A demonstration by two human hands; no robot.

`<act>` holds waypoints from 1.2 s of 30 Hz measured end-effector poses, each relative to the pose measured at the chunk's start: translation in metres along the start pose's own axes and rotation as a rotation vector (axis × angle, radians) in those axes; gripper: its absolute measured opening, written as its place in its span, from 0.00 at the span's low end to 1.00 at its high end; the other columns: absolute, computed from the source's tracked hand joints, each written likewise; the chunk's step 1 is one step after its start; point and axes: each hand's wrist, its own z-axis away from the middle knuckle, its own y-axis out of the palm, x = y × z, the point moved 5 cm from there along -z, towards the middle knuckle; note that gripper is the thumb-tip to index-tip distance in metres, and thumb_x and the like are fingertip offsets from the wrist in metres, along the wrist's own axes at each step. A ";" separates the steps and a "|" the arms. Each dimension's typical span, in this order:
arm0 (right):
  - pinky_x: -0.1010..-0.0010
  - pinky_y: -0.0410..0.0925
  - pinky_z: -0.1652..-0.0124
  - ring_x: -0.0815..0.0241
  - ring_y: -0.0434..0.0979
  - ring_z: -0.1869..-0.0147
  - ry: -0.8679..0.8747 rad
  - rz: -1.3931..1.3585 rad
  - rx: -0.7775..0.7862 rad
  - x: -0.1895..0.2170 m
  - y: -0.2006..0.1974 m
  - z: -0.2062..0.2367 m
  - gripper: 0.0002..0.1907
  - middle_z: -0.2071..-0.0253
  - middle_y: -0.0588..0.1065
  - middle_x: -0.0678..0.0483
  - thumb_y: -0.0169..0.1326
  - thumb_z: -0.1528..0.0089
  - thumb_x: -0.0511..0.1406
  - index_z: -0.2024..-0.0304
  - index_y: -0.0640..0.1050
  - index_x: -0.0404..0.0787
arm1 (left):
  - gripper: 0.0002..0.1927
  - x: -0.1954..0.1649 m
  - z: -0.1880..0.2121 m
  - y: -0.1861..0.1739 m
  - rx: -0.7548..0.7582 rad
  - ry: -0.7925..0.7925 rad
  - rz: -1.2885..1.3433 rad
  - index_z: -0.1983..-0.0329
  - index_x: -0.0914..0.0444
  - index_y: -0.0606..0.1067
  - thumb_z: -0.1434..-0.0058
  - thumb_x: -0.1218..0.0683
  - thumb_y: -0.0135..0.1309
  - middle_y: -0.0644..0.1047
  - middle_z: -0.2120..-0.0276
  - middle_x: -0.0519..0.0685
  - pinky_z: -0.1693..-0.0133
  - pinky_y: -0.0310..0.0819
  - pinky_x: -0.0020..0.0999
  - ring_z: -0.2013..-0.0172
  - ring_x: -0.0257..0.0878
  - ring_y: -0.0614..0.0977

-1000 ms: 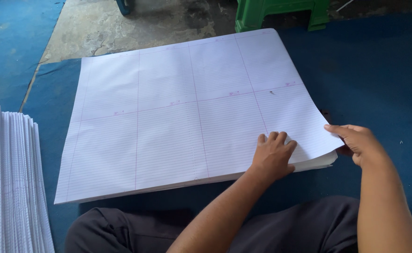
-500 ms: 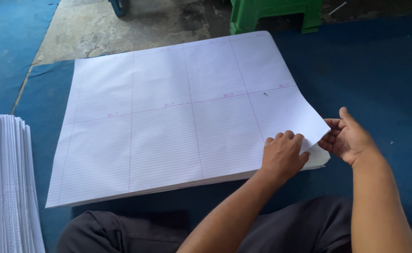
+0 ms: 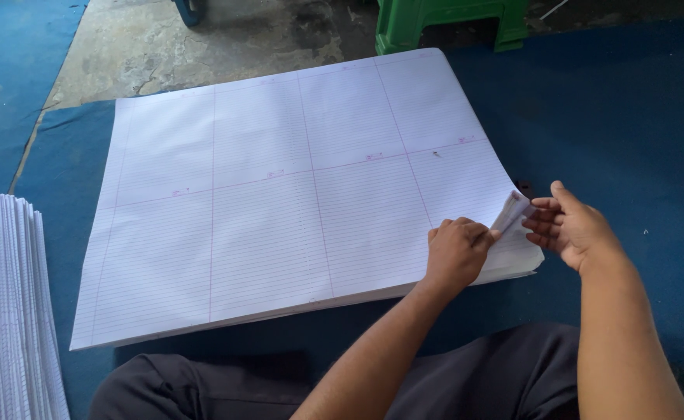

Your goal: The person folds a stack of lined paper sheets in half and uses a small rectangular tool to press the crease. They repeat this process for multiple sheets, stacking the folded sheets to the side.

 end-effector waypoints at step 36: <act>0.75 0.56 0.87 0.64 0.68 0.86 0.264 0.667 0.229 -0.032 -0.028 -0.027 0.18 0.82 0.76 0.45 0.49 0.33 0.37 0.62 0.80 0.24 | 0.41 0.031 -0.054 -0.040 0.020 -0.361 0.519 0.25 0.60 0.46 0.40 0.57 0.48 0.58 0.33 0.63 0.50 0.83 0.48 0.43 0.55 0.76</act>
